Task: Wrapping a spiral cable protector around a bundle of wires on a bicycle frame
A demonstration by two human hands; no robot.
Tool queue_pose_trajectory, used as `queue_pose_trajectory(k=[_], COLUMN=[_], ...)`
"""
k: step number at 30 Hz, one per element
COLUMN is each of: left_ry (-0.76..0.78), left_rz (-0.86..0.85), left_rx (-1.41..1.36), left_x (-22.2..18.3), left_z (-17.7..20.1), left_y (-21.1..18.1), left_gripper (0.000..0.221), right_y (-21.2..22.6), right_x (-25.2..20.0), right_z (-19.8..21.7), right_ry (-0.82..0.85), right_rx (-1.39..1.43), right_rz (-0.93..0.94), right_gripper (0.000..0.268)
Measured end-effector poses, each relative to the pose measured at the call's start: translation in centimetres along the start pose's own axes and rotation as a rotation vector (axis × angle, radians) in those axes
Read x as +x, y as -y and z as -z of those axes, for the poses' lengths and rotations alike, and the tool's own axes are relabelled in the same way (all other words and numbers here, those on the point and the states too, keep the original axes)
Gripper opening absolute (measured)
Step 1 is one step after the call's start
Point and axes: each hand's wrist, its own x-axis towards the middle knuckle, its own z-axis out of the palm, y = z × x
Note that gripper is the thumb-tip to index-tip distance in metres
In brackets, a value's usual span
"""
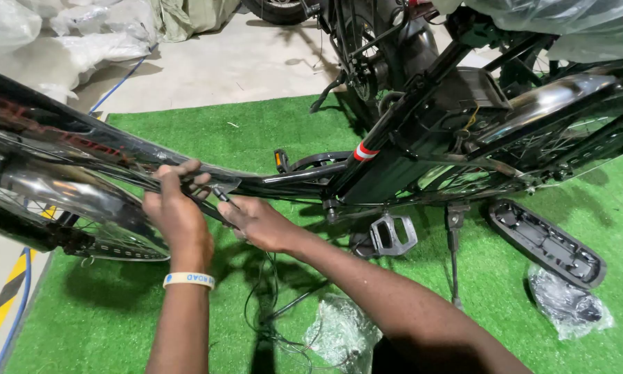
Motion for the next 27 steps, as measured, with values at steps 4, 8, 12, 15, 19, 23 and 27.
queue_pose_trajectory(k=[4,8,12,15,19,23,27], left_ry=[-0.158,-0.221,-0.156,-0.050,0.068,0.093,0.019], left_rz=[0.036,0.013,0.025,-0.036,-0.061,-0.103,-0.125], left_rx=[-0.098,-0.056,-0.149,-0.251,-0.418,-0.378,-0.308], left_x=[3.2,2.5,2.3,2.6,3.2,3.9,4.6], left_z=[2.1,2.7,2.9,2.6,2.8,3.1,3.7], left_y=[0.8,-2.2,-3.2,-2.3,-1.5,-0.8,-0.1], left_gripper=[0.016,0.015,0.018,0.021,0.026,0.027,0.030], right_y=[-5.9,-6.6,-8.6,-6.9,-4.9,-4.8,-3.7], right_x=[0.3,0.4,2.4,3.5,3.5,3.5,3.6], right_z=[-2.4,-4.0,-2.7,0.5,1.0,0.4,-0.4], right_ry=[0.093,0.056,-0.041,-0.230,-0.350,-0.284,-0.244], right_rx=[0.384,0.360,-0.052,-0.460,-0.679,-0.684,-0.755], right_rz=[-0.135,-0.253,-0.004,0.048,0.159,0.208,0.110], right_gripper=[0.028,0.048,0.041,0.041,0.035,0.033,0.034])
